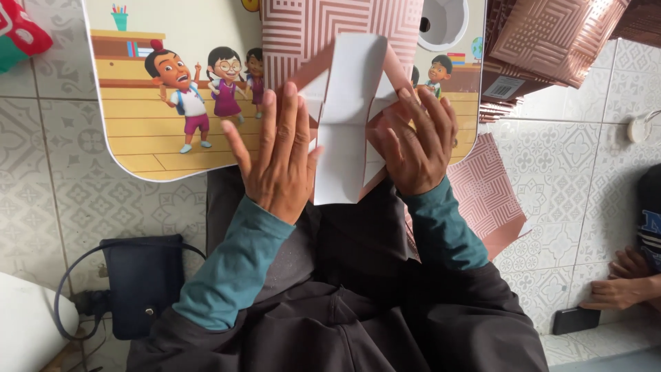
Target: Folding a patterned paper sheet into a small box on a lap desk.
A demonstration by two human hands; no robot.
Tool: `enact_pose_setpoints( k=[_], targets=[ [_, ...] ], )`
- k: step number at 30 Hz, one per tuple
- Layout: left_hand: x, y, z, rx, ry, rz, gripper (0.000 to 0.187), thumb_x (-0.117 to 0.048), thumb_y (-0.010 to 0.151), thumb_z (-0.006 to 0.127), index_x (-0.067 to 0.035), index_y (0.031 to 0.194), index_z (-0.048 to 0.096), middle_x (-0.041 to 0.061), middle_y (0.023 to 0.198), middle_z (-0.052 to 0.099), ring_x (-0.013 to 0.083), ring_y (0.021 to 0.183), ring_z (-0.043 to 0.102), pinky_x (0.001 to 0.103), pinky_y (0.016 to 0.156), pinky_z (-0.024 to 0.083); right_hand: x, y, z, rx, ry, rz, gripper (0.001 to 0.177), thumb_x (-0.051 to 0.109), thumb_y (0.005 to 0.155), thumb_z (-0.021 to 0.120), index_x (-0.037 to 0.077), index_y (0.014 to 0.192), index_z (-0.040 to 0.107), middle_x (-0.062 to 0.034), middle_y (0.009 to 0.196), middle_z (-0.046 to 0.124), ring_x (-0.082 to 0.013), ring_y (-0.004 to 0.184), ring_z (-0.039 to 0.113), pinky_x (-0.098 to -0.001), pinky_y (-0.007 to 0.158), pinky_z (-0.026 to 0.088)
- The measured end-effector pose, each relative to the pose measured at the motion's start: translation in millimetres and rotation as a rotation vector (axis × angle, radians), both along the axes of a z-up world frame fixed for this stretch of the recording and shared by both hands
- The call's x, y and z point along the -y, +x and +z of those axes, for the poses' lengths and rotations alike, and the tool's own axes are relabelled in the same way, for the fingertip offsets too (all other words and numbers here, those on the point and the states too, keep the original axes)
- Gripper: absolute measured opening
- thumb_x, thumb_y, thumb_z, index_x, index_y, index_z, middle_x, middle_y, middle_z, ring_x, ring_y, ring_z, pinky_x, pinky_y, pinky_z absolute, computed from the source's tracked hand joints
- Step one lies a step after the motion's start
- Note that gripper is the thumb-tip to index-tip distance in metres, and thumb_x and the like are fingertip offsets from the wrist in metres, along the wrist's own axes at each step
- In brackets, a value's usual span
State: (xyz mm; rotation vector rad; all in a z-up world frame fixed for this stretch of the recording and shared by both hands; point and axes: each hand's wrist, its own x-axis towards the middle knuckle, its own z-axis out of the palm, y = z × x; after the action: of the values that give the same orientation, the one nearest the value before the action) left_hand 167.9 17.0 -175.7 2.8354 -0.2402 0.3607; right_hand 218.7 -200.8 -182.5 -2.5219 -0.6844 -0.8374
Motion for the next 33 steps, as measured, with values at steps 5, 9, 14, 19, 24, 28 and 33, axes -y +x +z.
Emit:
enact_pose_setpoints(
  k=[5,9,14,19,24,28,33],
  targets=[
    [-5.6,2.4,-14.7,-0.164,0.018,-0.053,0.084,-0.051,0.11,0.061,0.005,0.162,0.026,0.023,0.168,0.02,0.0344,0.156,0.017,0.071,0.117,0.003,1.9,-11.1,4.0,-0.248,-0.192,0.059,0.058,0.043,0.106,0.056,-0.001,0.144,0.061,-0.0216,0.152,0.054,-0.0364,0.147,0.043,-0.0539,0.126,0.019],
    [-4.8,7.0,-11.3,-0.166,0.023,-0.067,0.081,-0.05,0.112,0.059,0.006,0.16,0.025,0.027,0.166,0.021,0.0402,0.156,0.021,0.065,0.121,0.008,9.0,-10.0,2.9,-0.335,-0.339,0.087,0.072,0.056,0.108,0.044,0.0,0.154,0.05,-0.0217,0.16,0.043,-0.035,0.152,0.035,-0.0517,0.128,0.017],
    [-7.6,9.3,-6.3,-0.146,0.005,-0.1,0.083,-0.046,0.11,0.062,0.006,0.16,0.023,0.028,0.166,0.019,0.0406,0.156,0.018,0.064,0.122,0.006,20.5,-8.3,6.4,-0.409,-0.347,0.172,0.087,0.066,0.102,0.041,0.0,0.158,0.04,-0.0233,0.165,0.031,-0.0351,0.156,0.024,-0.0501,0.13,0.012],
    [-12.0,6.9,-15.8,-0.125,-0.038,-0.105,0.075,-0.042,0.11,0.064,-0.006,0.163,0.024,0.029,0.166,0.021,0.0417,0.155,0.016,0.062,0.125,0.006,19.2,-8.1,16.4,-0.565,-0.099,0.364,0.081,0.061,0.101,0.041,-0.004,0.148,0.053,-0.0248,0.166,0.025,-0.0381,0.158,0.012,-0.054,0.13,0.013],
    [-9.2,8.3,-15.7,-0.11,-0.033,-0.124,0.072,-0.033,0.108,0.067,-0.007,0.163,0.027,0.029,0.165,0.021,0.0444,0.154,0.018,0.058,0.126,0.012,3.1,-13.2,13.6,-0.456,-0.265,0.25,0.071,0.056,0.106,0.041,0.003,0.152,0.056,-0.0187,0.165,0.035,-0.0356,0.156,0.015,-0.0579,0.126,0.0],
    [-4.8,5.9,-18.1,-0.126,-0.084,-0.141,0.068,-0.025,0.105,0.064,-0.008,0.163,0.032,0.032,0.163,0.018,0.0485,0.152,0.015,0.061,0.125,0.009,-24.0,-16.8,5.1,-0.456,-0.285,0.21,0.069,0.057,0.107,0.041,0.007,0.153,0.053,-0.0176,0.165,0.034,-0.0362,0.155,0.017,-0.0562,0.127,0.004],
    [5.1,8.1,-35.0,0.088,-0.012,-0.045,0.06,-0.043,0.108,0.048,-0.012,0.159,0.04,0.031,0.161,0.03,0.0463,0.151,0.021,0.059,0.125,0.014,-46.6,-12.3,-4.0,-0.297,-0.078,0.325,0.057,0.047,0.109,0.044,0.005,0.145,0.058,-0.0159,0.162,0.041,-0.0346,0.152,0.034,-0.0541,0.126,0.013]
  ],
)
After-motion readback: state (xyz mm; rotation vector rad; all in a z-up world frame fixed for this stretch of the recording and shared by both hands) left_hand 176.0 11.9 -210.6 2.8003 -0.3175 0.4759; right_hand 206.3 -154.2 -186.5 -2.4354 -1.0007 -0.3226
